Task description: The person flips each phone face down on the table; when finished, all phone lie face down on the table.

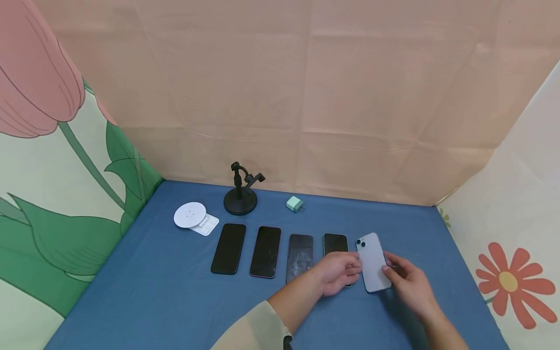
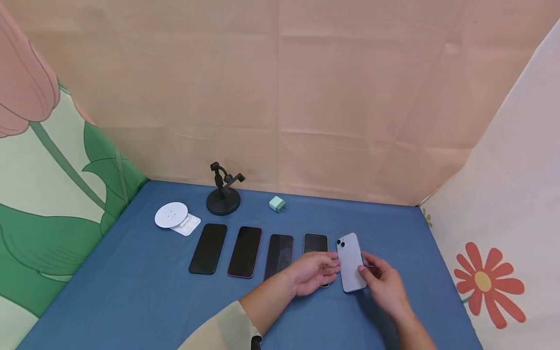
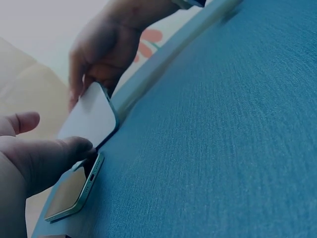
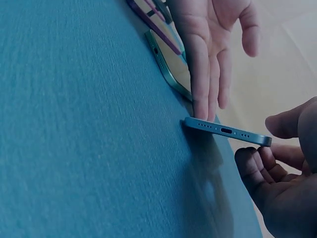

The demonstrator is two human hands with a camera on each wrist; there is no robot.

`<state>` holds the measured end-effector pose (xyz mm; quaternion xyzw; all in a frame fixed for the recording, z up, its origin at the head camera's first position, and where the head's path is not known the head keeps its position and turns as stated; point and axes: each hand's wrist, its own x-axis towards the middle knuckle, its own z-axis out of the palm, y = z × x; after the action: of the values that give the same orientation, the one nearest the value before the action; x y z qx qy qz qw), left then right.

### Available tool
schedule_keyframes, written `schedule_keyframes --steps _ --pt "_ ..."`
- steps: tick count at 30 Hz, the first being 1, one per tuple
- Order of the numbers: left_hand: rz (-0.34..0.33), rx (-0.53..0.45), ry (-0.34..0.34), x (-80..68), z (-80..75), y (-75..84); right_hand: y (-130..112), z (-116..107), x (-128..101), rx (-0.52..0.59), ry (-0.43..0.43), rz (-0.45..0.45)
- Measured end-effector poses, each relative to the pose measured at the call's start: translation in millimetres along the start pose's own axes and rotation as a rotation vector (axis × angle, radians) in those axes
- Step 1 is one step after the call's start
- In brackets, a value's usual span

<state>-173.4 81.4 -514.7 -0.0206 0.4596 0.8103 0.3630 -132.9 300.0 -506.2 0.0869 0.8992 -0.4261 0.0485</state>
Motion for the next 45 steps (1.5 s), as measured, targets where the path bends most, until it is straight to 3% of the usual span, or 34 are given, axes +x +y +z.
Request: schedule_keyframes --steps 22,36,45 --pt "0.004 0.030 0.028 -2.0 1.1 2.9 13.2 1.3 4.1 -0.102 -0.051 0.059" --pt "0.019 0.079 0.020 -6.7 -3.6 5.9 8.4 8.8 2.7 -0.181 -0.044 -0.033" --pt "0.020 0.091 0.002 -10.8 -4.8 8.2 5.9 9.5 2.8 -0.231 -0.049 -0.036"
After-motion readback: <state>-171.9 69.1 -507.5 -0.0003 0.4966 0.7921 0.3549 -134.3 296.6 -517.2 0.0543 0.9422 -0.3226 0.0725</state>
